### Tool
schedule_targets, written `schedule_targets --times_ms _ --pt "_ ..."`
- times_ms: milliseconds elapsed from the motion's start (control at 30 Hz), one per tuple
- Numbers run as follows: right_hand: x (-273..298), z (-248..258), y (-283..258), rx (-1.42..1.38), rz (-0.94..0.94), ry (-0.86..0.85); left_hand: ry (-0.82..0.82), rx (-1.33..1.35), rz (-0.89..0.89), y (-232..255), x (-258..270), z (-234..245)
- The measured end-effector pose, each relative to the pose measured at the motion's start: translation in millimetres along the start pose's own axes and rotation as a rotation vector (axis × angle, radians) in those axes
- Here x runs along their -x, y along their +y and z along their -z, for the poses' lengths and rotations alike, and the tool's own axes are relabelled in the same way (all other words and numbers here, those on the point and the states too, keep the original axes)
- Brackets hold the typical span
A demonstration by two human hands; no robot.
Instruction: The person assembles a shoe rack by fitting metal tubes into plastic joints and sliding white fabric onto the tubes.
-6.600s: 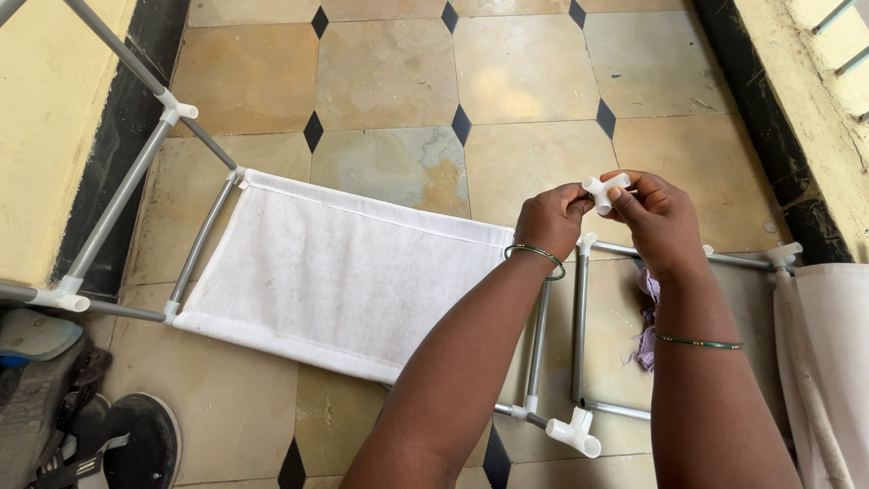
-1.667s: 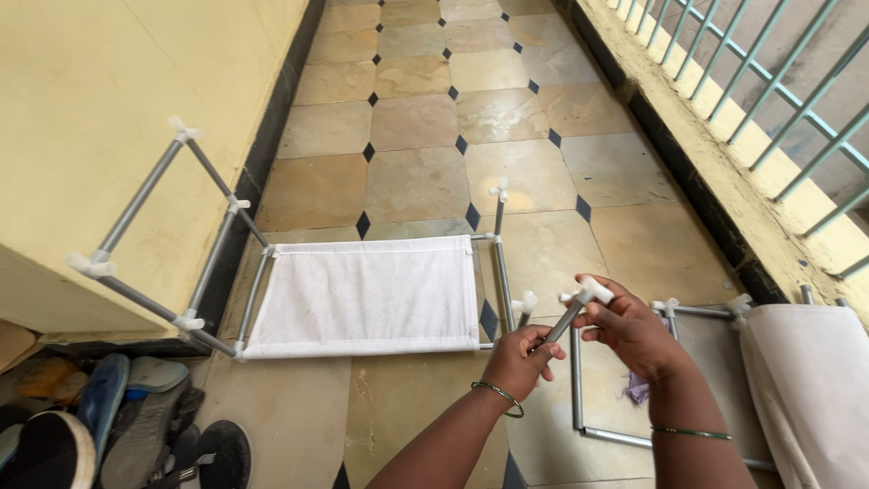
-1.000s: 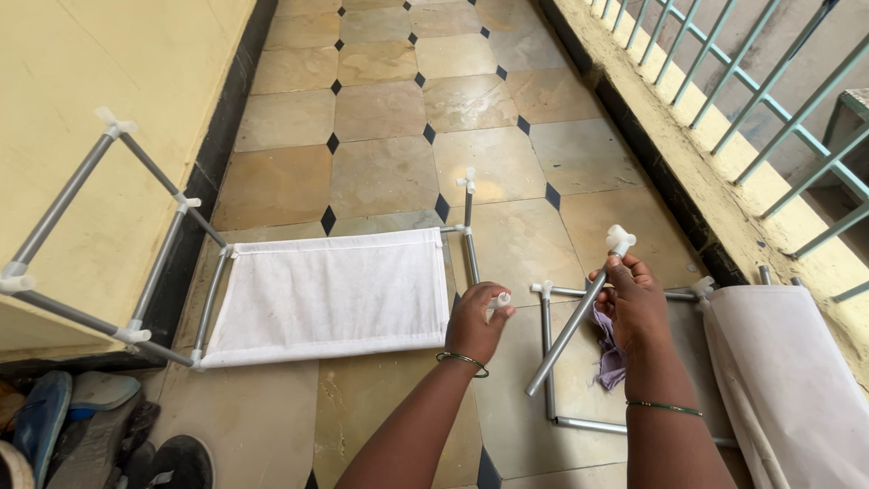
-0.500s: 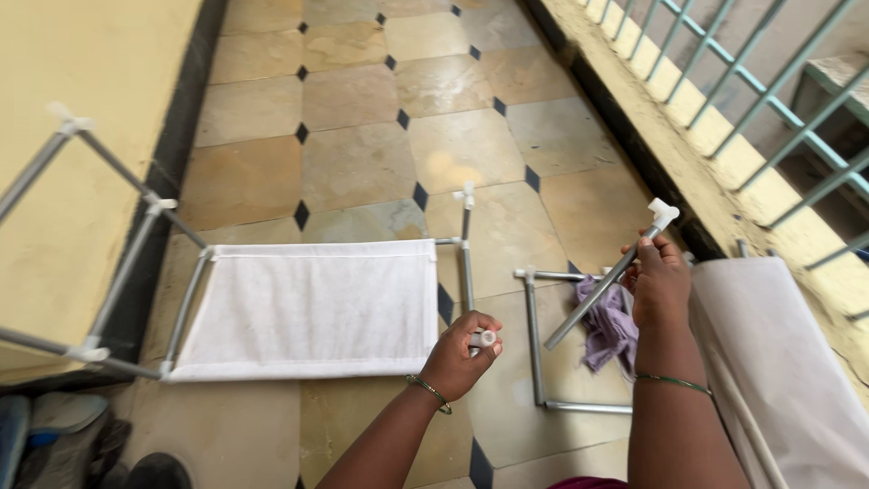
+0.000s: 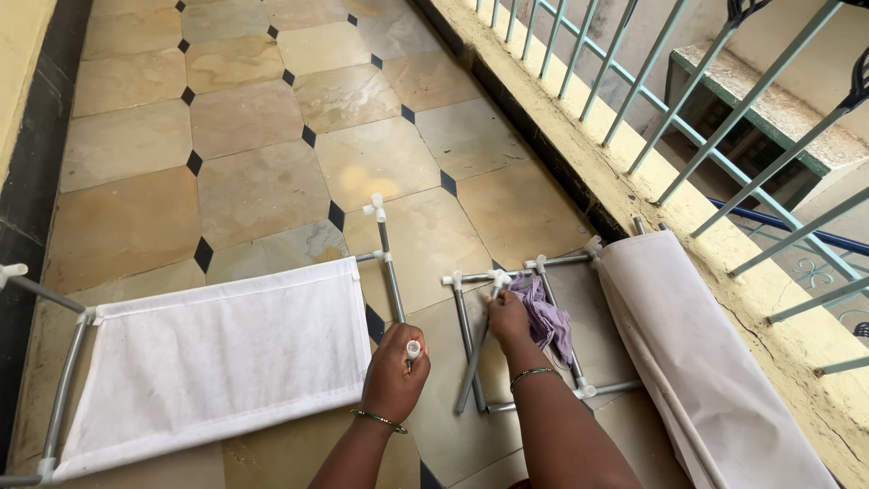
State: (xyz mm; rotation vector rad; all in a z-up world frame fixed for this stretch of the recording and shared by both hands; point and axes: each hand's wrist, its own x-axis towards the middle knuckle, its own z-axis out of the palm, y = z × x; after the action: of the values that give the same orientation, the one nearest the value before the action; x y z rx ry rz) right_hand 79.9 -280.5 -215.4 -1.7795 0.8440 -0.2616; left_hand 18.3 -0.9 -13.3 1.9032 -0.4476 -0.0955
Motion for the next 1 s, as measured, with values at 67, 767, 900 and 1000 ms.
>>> schedule_targets --times_ms 67,767,900,1000 --pt "-5.7 18.5 1.4 0.101 -0.007 0.012 -0.006 0.006 -0.004 0.3 -1.7 0.5" --pt "69.0 22.3 -84.6 0.986 0.009 -0.479 0.046 -0.127 -0.025 0.4 0.0 4.2" --pt "71.2 6.2 -78.5 1.082 0.01 -0.469 0.029 -0.102 0.01 -1.5 1.4 5.0" --pt "49.9 11.5 -66.8 0.891 0.092 -0.528 0.014 -0.048 0.023 -3.9 0.2 5.3"
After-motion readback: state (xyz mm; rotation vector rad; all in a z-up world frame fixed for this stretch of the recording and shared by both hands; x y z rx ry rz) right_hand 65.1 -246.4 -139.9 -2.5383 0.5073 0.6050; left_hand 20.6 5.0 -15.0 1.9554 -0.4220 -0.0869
